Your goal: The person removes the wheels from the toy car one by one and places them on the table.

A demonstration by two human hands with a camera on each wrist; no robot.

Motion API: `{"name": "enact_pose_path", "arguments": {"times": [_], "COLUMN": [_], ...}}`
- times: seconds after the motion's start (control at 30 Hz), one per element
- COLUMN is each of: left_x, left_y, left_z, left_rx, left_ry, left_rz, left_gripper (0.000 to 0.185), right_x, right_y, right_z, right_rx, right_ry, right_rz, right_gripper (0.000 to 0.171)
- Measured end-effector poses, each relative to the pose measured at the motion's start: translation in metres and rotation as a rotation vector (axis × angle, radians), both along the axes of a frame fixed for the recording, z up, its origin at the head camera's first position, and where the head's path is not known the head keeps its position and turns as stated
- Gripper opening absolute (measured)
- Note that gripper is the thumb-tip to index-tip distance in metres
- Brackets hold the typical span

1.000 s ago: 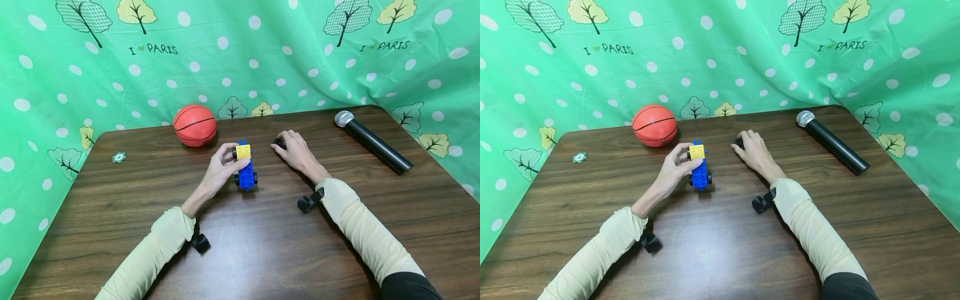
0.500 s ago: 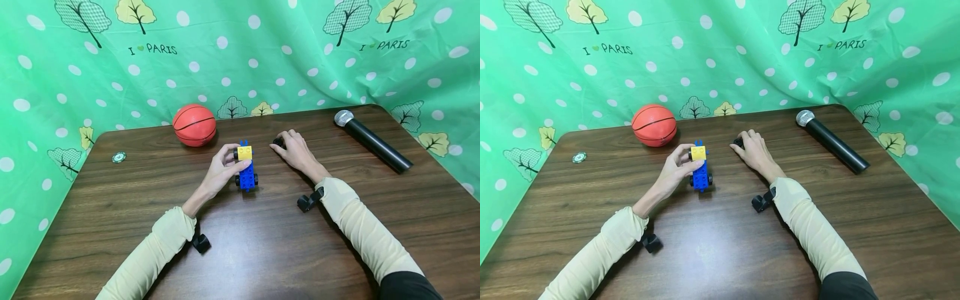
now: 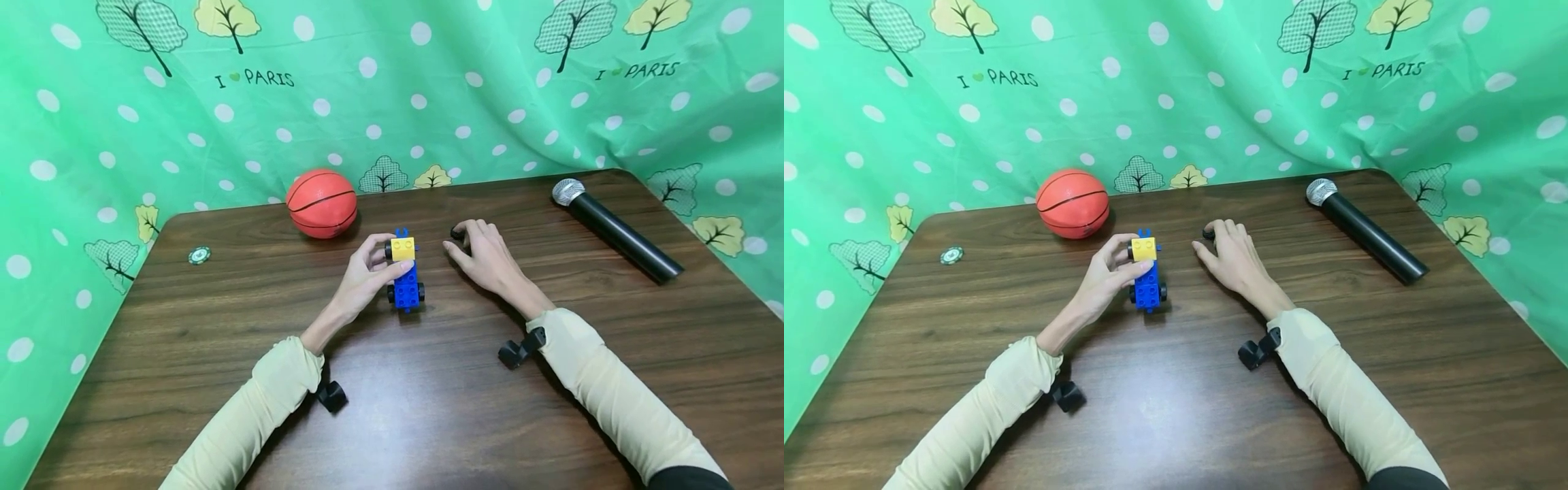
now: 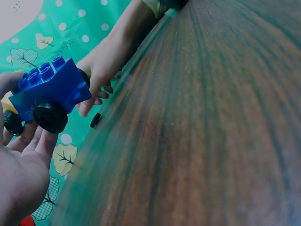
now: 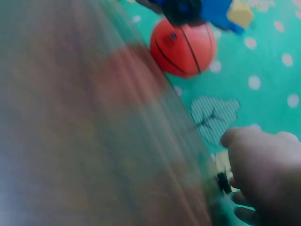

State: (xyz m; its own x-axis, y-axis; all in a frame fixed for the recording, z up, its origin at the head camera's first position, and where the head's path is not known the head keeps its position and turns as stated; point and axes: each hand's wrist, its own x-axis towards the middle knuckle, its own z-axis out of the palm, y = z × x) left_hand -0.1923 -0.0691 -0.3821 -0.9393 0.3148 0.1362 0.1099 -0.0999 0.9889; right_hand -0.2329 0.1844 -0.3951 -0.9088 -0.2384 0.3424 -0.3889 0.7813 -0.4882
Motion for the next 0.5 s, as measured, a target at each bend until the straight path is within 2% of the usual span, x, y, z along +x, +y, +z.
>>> {"name": "enact_pose_path", "arguments": {"times": [0.13,0.33,0.5], "left_x": [-0.001,-0.001,-0.003], "left_y": [0.001,0.003,0.004], "left_z": [0.002,0.003,0.001], "left_rx": [0.004,0.024,0.065], "left_ry": [0.001,0.004,0.006], "left_rz": [-0.002,0.008,0.025], "left_gripper": [0.05,0.052,0.055], "right_x": [0.016,0.042,0.06], "right_y": [-0.011,-0.026,-0.033], "right_z": [0.004,0.011,0.013], "right_rx": [-0.106,-0.313,-0.348], "right_ry": [-0.03,-0.209,-0.251], "right_rz": [0.1,0.233,0.291], "right_gripper": [0.03,0.027,0.03]}}
